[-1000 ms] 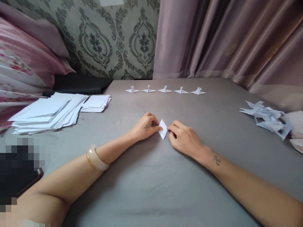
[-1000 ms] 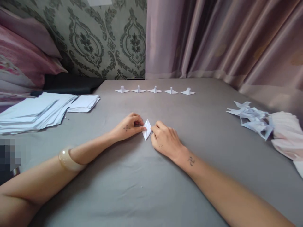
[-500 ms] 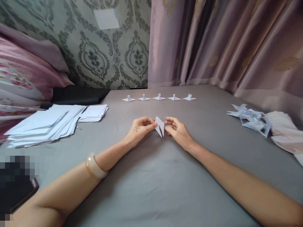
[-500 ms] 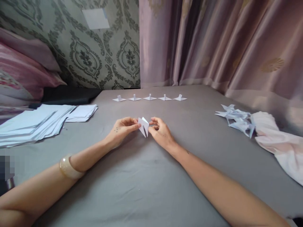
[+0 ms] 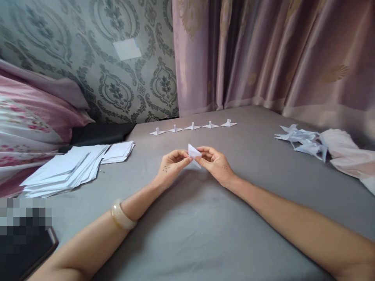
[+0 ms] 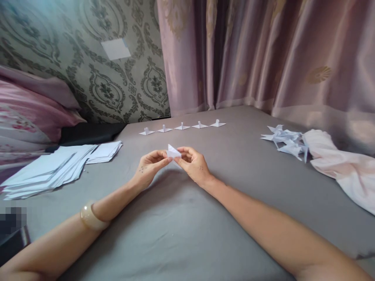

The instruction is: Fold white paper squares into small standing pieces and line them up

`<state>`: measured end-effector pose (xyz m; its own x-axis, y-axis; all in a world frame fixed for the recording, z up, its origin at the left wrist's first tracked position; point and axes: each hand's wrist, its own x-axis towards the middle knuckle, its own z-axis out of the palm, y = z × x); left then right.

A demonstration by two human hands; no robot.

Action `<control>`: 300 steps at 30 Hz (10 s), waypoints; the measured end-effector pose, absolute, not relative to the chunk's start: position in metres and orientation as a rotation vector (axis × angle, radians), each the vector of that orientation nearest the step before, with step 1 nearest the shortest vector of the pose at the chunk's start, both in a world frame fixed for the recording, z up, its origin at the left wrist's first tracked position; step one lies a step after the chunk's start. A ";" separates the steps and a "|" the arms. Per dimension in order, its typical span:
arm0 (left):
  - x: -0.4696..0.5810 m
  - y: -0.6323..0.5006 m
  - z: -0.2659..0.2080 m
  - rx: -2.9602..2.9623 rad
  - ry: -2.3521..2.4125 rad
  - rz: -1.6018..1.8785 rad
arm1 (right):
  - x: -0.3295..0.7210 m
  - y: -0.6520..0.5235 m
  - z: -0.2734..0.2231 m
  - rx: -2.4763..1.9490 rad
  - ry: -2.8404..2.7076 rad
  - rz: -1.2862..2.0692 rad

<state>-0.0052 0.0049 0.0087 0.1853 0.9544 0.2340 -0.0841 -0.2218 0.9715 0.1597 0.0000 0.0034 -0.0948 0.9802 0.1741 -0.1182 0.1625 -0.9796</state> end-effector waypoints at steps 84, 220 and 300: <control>-0.004 0.003 0.005 1.233 0.883 1.220 | 0.170 -0.009 0.016 -0.891 -1.537 1.328; -0.026 0.018 0.014 2.170 1.200 0.483 | 0.181 -0.003 0.010 -1.392 -2.208 0.709; -0.003 0.000 0.016 2.463 1.347 0.644 | 0.186 0.011 -0.008 -1.081 -2.123 0.641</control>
